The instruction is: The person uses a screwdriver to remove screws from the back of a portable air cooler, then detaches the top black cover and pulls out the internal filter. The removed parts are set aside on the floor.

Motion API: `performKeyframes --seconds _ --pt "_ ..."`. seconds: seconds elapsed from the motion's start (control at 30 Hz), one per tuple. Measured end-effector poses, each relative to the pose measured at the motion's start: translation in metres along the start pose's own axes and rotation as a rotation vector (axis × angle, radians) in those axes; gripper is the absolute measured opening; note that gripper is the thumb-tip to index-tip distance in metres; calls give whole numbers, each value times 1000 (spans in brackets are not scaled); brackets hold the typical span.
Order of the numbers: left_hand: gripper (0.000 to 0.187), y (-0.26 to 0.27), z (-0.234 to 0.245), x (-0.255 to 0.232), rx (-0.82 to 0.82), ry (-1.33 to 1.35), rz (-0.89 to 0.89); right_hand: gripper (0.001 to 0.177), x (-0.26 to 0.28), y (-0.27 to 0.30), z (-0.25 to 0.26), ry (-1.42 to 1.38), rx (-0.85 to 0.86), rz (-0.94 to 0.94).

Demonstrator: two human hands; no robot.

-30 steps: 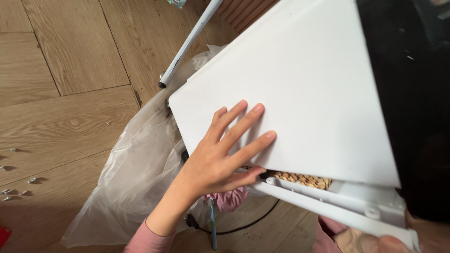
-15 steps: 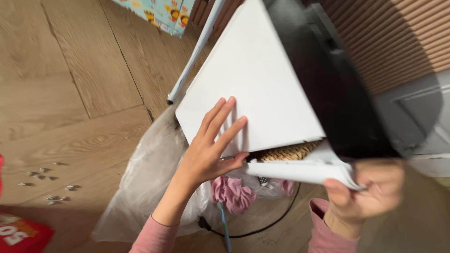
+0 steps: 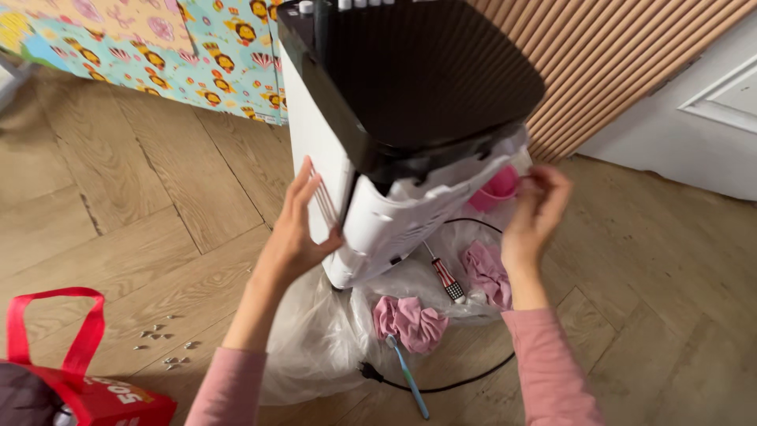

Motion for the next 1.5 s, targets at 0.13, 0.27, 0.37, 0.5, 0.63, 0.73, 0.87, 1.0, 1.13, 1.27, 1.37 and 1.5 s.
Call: performKeyframes --seconds 0.13,0.27,0.37,0.5,0.63,0.73,0.87,1.0,1.13,1.27,1.37,1.5 --pt "94 -22 20 5 38 -17 -2 39 -68 33 -28 -49 342 -189" --pt "85 -31 23 4 13 -112 60 57 -81 74 -68 -410 544 -441" --pt "77 -32 15 -4 -38 -153 78 49 -76 71 -78 -448 518 -446" --pt "69 -25 10 -11 -78 -180 94 43 -86 58 -79 -414 503 -467" --pt "64 -10 7 -8 -116 -240 123 40 -101 64 -85 -486 511 -450" --pt "39 7 6 4 -229 -191 218 38 -117 67 -88 -557 534 -421" --pt "8 38 -5 18 -335 -21 435 31 -141 75 -93 -783 539 -589" --pt "8 59 -15 27 -406 98 634 35 -163 77 -104 -867 503 -755" --pt "17 68 -16 29 -420 2 705 25 -192 76 -119 -837 579 -788" --pt "25 69 -16 32 -427 13 784 17 -213 73 -120 -774 651 -768" --pt "26 68 -20 30 -435 86 819 17 -208 65 -118 -721 653 -720" --pt "25 65 -18 29 -407 82 796 21 -199 60 -120 -625 639 -735"
Point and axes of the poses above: each hand's wrist, its own y-axis away from the middle knuckle, its own z-axis out of the back of the hand, x = y × z, the point moved 7 cm from there along -y, towards the middle knuckle, and after that the axes turned 8 degrees about -x, right-handed, at the moved point
